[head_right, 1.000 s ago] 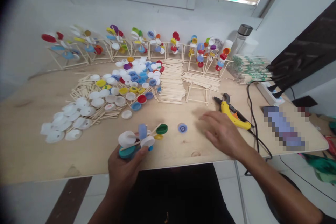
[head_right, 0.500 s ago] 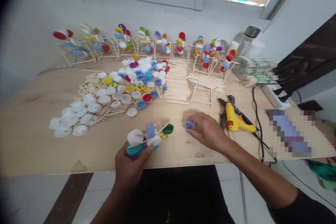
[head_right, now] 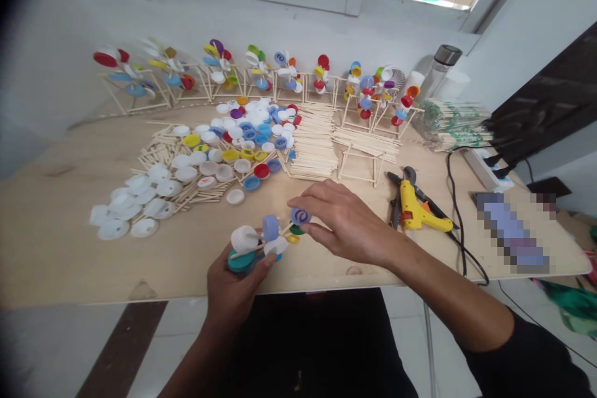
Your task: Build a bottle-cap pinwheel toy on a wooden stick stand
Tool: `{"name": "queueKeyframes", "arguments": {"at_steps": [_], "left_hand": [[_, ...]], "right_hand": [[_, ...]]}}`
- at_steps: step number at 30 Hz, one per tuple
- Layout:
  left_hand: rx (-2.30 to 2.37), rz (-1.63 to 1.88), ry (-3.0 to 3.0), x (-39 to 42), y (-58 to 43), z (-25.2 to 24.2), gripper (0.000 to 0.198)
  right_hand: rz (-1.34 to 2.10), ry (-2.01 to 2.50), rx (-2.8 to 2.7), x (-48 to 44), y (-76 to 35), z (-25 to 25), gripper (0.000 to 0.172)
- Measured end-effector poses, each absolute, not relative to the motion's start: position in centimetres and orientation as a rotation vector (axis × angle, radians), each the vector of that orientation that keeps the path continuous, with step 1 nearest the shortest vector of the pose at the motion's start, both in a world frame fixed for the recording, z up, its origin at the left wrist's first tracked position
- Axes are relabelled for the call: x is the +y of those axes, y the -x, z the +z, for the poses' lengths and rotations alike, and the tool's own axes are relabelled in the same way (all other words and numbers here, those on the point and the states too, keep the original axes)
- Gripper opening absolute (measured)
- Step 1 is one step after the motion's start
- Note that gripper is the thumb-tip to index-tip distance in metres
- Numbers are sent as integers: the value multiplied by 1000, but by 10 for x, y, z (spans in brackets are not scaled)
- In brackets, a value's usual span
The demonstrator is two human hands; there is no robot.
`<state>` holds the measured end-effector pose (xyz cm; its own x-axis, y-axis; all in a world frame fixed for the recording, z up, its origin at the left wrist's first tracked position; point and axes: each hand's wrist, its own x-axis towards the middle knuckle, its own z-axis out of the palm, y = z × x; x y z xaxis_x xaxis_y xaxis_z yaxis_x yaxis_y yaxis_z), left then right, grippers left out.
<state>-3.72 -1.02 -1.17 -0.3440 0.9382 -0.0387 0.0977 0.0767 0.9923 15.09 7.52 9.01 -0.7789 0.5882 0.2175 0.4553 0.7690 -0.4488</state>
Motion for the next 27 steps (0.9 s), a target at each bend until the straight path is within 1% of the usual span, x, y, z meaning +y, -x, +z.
{"name": "queueKeyframes", "arguments": {"at_steps": [8, 27], "left_hand": [[1554, 1358, -1082, -10, 37, -9, 33], [1547, 1359, -1128, -10, 36, -7, 28]], "right_hand": [[454, 798, -2797, 76, -141, 96, 27], [424, 793, -2849, 77, -140, 89, 19]]}}
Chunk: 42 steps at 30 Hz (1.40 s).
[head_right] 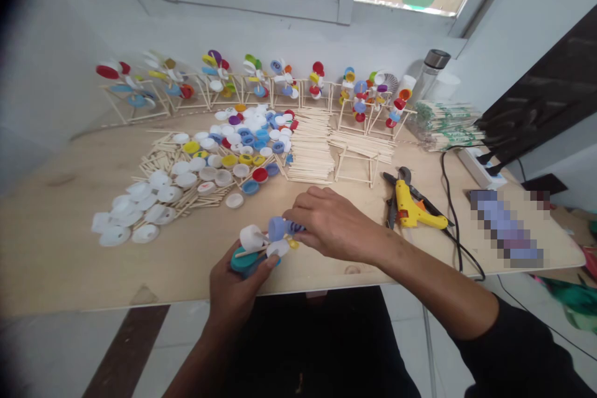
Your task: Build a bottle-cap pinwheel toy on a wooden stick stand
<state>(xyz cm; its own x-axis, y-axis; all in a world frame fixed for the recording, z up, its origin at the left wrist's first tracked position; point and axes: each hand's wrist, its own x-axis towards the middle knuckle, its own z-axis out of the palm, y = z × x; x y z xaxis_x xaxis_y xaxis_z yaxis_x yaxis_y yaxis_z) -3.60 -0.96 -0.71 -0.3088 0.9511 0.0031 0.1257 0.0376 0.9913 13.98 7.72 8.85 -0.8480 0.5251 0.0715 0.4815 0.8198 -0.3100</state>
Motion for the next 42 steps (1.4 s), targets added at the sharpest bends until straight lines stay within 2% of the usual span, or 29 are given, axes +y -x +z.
{"name": "queueKeyframes", "arguments": {"at_steps": [11, 17, 22, 36, 42], "left_hand": [[1547, 1366, -1147, -9, 35, -4, 23], [1536, 1366, -1112, -8, 36, -7, 27], [1510, 1343, -1055, -8, 39, -7, 32], [1248, 1505, -527, -6, 33, -10, 43], [1138, 1526, -454, -6, 27, -10, 43]], "right_hand": [[458, 799, -2824, 75, -140, 87, 15], [538, 802, -2736, 73, -148, 92, 31], [630, 854, -2619, 70, -166, 90, 38], [947, 1136, -2253, 51, -184, 64, 34], [1072, 1243, -2107, 45, -190, 56, 40]]}}
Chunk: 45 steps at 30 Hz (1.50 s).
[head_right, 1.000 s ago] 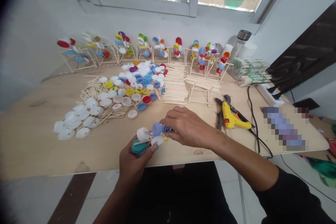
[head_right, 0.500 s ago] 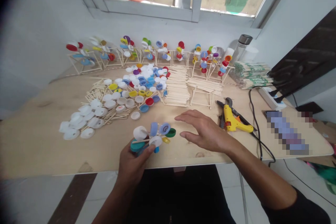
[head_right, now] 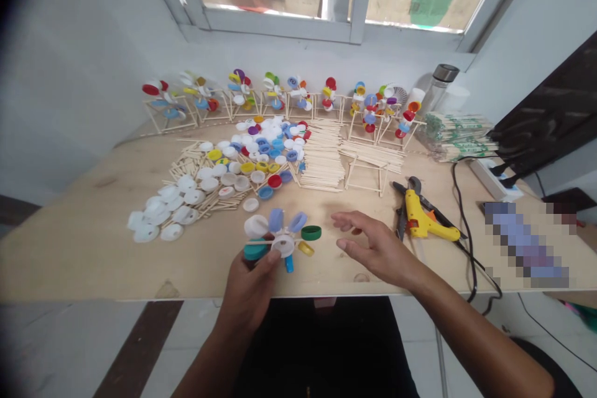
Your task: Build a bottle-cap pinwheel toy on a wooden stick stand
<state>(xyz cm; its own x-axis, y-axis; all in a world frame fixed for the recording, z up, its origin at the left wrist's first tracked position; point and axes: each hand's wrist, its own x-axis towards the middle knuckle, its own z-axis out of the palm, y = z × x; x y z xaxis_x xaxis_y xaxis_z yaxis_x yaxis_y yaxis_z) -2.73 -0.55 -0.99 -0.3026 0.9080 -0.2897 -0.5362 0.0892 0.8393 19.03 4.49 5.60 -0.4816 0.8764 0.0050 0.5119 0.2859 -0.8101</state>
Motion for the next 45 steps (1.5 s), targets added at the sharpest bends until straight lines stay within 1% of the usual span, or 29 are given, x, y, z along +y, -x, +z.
{"name": "queueKeyframes", "arguments": {"at_steps": [11, 18, 23, 30, 34, 37, 45], "left_hand": [[1044, 1543, -443, -7, 21, -9, 36], [1001, 1570, -340, -8, 20, -1, 39], [959, 1563, -293, -9, 18, 2, 39], [959, 1557, -290, -14, 16, -3, 36], [982, 1559, -313, -17, 17, -3, 36], [999, 1562, -326, -16, 18, -3, 40], [1096, 1575, -357, -12, 24, -7, 52]], "right_hand": [[1197, 1261, -2050, 35, -191, 47, 43], [1281, 1330, -1948, 25, -193, 44, 46], [1375, 1317, -1839, 14, -194, 43, 46], [1399, 1321, -1797, 1, -200, 39, 46], [1362, 1305, -1829, -2, -208, 33, 39], [1287, 1324, -1864, -3, -212, 29, 33], [1222, 1332, -1916, -6, -213, 27, 29]]}}
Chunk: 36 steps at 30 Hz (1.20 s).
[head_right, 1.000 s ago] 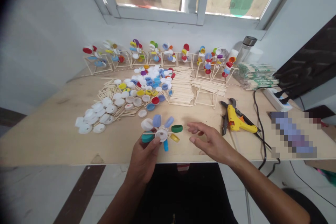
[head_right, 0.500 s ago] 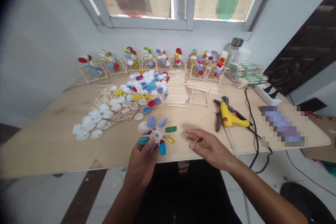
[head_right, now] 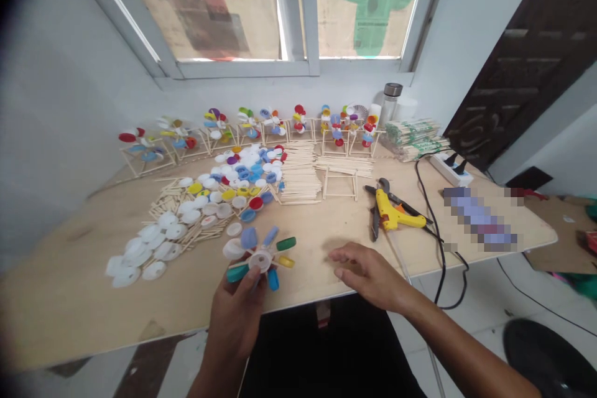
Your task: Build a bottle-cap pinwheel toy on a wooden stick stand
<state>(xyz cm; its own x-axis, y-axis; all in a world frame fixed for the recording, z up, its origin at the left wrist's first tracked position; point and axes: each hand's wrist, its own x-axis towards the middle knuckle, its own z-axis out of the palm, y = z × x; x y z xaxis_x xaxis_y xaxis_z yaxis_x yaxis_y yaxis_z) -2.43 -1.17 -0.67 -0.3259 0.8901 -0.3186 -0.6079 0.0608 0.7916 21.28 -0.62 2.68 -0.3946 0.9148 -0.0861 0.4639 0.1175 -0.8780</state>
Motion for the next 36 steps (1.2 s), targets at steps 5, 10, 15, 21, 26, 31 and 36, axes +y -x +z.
{"name": "queueKeyframes", "arguments": {"at_steps": [5, 10, 15, 21, 26, 31, 36], "left_hand": [[1163, 1599, -415, -10, 30, -12, 57], [1211, 1613, -481, -11, 33, -15, 51], [1161, 1633, -492, -11, 34, -16, 47], [1100, 1660, -480, -12, 35, -17, 42], [1074, 1668, -490, -13, 35, -18, 41], [1075, 1670, -465, -14, 35, -20, 41], [1101, 1677, -463, -14, 35, -17, 42]], "right_hand": [[1171, 1347, -1961, -2, -212, 28, 27], [1054, 1365, -2060, 15, -207, 30, 26], [790, 1439, -2241, 43, -198, 39, 24], [375, 1633, -2420, 80, -182, 49, 23], [243, 1685, -2537, 105, -160, 47, 22], [110, 1734, -2641, 120, -142, 43, 21], [6, 1777, -2701, 126, -133, 38, 24]]}}
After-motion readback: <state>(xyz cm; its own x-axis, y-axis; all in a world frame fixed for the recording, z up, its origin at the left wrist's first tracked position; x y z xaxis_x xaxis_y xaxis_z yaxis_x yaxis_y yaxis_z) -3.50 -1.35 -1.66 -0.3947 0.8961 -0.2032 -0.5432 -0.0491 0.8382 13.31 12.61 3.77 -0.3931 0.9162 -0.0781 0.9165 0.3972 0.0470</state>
